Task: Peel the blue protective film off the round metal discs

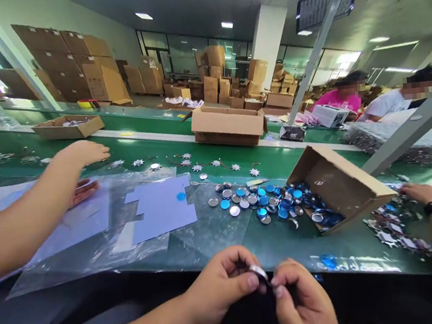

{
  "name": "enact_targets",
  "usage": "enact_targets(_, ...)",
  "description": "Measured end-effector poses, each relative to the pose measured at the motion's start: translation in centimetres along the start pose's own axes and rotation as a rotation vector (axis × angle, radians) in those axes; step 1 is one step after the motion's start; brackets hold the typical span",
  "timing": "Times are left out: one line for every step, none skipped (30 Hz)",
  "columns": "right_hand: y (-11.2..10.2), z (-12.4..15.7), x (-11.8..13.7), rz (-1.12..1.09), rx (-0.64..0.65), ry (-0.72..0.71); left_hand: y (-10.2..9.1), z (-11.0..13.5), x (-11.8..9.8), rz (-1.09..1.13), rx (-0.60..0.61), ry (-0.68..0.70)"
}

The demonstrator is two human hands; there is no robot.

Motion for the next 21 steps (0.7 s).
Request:
enact_targets(-0.4,-0.3,0.0,-0.028,-0.007,-0.005,0.1,0.0,-0.1,0.054,-0.038,-0.015)
enact_targets(-0.7,-0.5,0.1,-0.053,-0.005,-0.017,0.2,0.0,-0.2,0.101,-0.077,-0.028)
enact_targets(-1.0,-0.8,0.2,-0.086,0.027,-0.057,0.2,-0.1,-0.3,0.144,-0.109,-0.04)
enact_targets(-1.1,-1.0,0.3,-0.123,0.083,-0.116,0.1,-0.1,-0.4,0.175,-0.13,-0.053)
enact_targets(-1.2,-1.1,0.5,-0.154,0.144,-0.169,0.1,-0.1,-0.5,0.195,-0.144,-0.06)
enact_targets(-1.2,-1.2,0.6,-0.177,0.181,-0.197,0.0,-0.2,-0.5,0.196,-0.146,-0.062)
enact_targets(-1.2,-1.3,0.6,-0.183,0.184,-0.19,-0.1,-0.2,-0.4,0.181,-0.143,-0.057)
enact_targets(-1.2,-1.4,0.6,-0.168,0.153,-0.148,-0.1,-0.3,-0.4,0.154,-0.139,-0.049)
enact_targets(-1.2,-1.5,0.5,-0.134,0.1,-0.082,-0.1,-0.3,-0.3,0.121,-0.134,-0.04)
enact_targets(-1.2,-1.6,0.4,-0.085,0.057,-0.022,-0.2,-0.3,-0.2,0.087,-0.122,-0.033)
enact_targets(-1.2,-1.6,0.3,-0.033,0.039,0.008,-0.2,-0.4,-0.1,0.058,-0.108,-0.031)
enact_targets(-1.2,-1.5,0.1,0.014,0.043,0.011,-0.2,-0.4,0.0,0.033,-0.089,-0.038)
enact_targets(-1.3,-1.4,0.0,0.055,0.059,0.005,-0.2,-0.5,0.1,0.014,-0.068,-0.057)
enact_targets(-1.4,-1.3,-0.2,0.087,0.07,0.0,-0.3,-0.6,0.2,-0.004,-0.048,-0.081)
enact_targets(-1.6,-1.1,-0.5,0.111,0.075,-0.001,-0.3,-0.7,0.3,-0.02,-0.033,-0.104)
enact_targets(-1.9,-0.9,-0.7,0.127,0.072,0.004,-0.4,-0.8,0.4,-0.034,-0.025,-0.124)
enact_targets(-2.2,-0.7,-0.9,0.133,0.068,0.017,-0.5,-0.9,0.5,-0.043,-0.022,-0.14)
enact_targets(-2.4,-0.5,-1.1,0.125,0.063,0.031,-0.5,-1.0,0.6,-0.047,-0.022,-0.153)
enact_targets(-2.5,-0.4,-1.2,0.107,0.065,0.04,-0.5,-1.2,0.8,-0.048,-0.022,-0.164)
enact_targets(-2.5,-0.3,-1.3,0.084,0.072,0.039,-0.5,-1.3,0.9,-0.049,-0.02,-0.175)
enact_targets(-2.4,-0.2,-1.3,0.066,0.08,0.035,-0.4,-1.4,1.1,-0.049,-0.014,-0.19)
Point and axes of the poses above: each hand's wrist, its own z-axis away from the middle knuckle, its own y-axis out of the palm, x = y × z, the point moved 1 cm from there along -z, towards the middle knuckle, and after that the axes turned 13 degrees about z, right-handed, at the moved point
